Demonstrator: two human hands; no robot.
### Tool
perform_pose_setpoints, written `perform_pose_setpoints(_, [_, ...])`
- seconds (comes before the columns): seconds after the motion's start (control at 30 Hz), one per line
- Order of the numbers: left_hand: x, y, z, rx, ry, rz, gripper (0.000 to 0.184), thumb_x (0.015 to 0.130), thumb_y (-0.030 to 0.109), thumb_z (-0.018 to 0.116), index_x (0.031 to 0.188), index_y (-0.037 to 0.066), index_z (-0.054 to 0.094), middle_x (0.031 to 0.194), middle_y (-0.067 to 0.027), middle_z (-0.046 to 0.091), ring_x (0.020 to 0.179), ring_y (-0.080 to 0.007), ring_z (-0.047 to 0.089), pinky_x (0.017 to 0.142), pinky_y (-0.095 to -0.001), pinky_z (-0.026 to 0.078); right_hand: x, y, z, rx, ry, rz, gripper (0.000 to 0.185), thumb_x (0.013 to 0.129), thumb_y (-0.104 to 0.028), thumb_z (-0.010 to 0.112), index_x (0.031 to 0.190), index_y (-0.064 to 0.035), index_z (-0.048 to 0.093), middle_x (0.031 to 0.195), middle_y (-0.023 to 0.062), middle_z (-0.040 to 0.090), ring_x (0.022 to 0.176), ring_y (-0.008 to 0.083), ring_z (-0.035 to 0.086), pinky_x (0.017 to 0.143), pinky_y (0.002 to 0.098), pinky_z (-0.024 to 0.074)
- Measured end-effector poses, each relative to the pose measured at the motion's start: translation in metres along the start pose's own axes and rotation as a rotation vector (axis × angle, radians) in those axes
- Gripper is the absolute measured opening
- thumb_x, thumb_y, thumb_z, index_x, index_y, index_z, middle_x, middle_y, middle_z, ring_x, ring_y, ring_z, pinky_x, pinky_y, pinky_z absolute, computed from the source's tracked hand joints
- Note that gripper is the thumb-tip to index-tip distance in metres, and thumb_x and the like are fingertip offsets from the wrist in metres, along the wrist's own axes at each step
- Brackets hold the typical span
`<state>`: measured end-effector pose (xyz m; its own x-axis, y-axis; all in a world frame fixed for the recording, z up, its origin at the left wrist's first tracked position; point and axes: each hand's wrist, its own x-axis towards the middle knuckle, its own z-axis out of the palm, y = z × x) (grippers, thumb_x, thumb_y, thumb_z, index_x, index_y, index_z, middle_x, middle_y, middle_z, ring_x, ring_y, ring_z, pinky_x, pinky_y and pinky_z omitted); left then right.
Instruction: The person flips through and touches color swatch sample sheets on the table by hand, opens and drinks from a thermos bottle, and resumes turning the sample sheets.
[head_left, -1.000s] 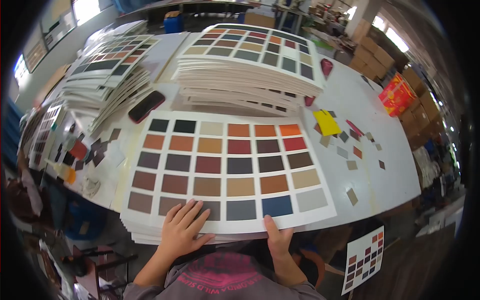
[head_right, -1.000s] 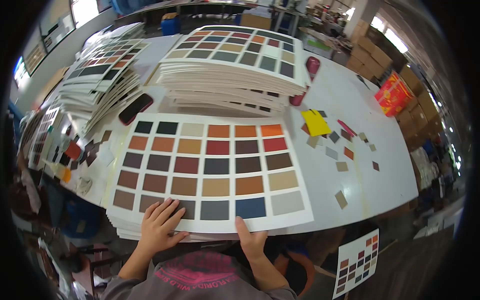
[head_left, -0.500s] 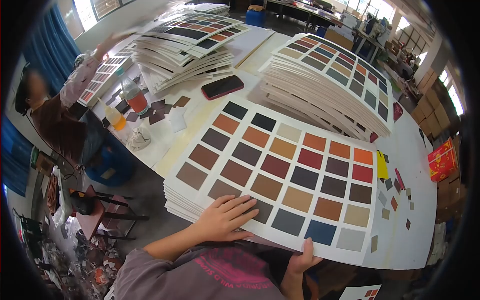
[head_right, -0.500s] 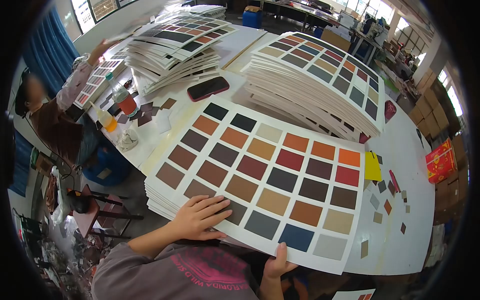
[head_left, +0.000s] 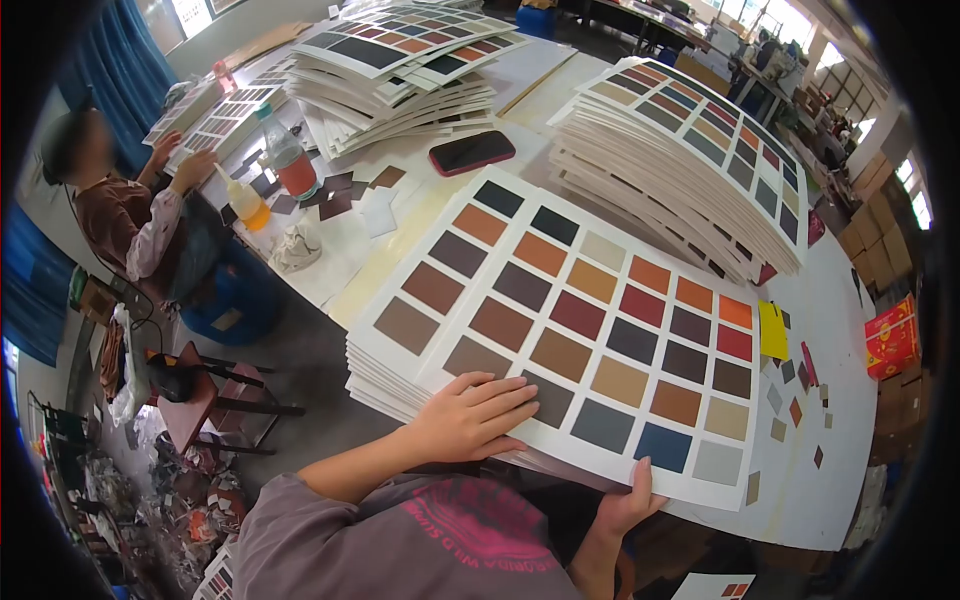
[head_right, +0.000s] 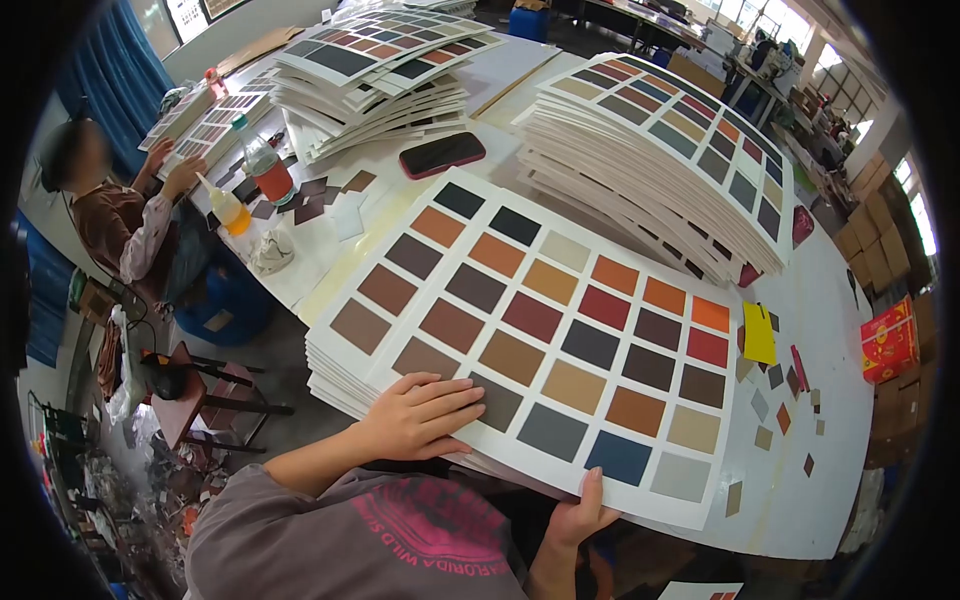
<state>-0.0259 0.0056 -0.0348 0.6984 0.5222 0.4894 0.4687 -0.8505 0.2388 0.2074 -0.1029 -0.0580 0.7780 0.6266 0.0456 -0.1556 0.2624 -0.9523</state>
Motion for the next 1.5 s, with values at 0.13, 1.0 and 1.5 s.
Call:
perform_pose_setpoints(0.13, [-0.001,-0.001,0.001,0.01,0.009,0.004,0.044,0.082,0.04,0.063,0.115,0.01,0.061,0.124,-0.0045,0.058,0.117,-0.0173,0.052,0.094,-0.0349,0.041,0.0,0.001,0.001,0.024,0.002,0.011,0.037,0.085,-0.006,0.056,0.119,0.0061,0.048,0.111,0.0158,0.055,0.101,0.0244,0.056,0.087,0.0367,0.0476])
perform_pose_setpoints(1.0, [-0.004,0.023,0.012,-0.084,0.039,-0.034,0.047,0.076,0.036,0.07,0.115,0.011,0.06,0.126,-0.005,0.057,0.118,-0.0178,0.052,0.096,-0.0404,0.04,0.014,-0.027,-0.023,0.316,0.165,-0.068,0.038,0.079,0.001,0.056,0.117,0.005,0.051,0.112,0.0144,0.056,0.101,0.0247,0.057,0.089,0.0366,0.0475])
perform_pose_setpoints(1.5, [0.012,0.032,0.005,-0.02,-0.184,-0.045,0.047,0.081,0.042,0.063,0.126,0.031,0.056,0.13,-0.0039,0.051,0.12,-0.0187,0.046,0.099,-0.043,0.032,0.005,-0.004,-0.01,0.103,0.05,0.048,0.038,0.08,0.006,0.056,0.118,0.007,0.051,0.112,0.0124,0.056,0.102,0.0219,0.056,0.092,0.0343,0.0437])
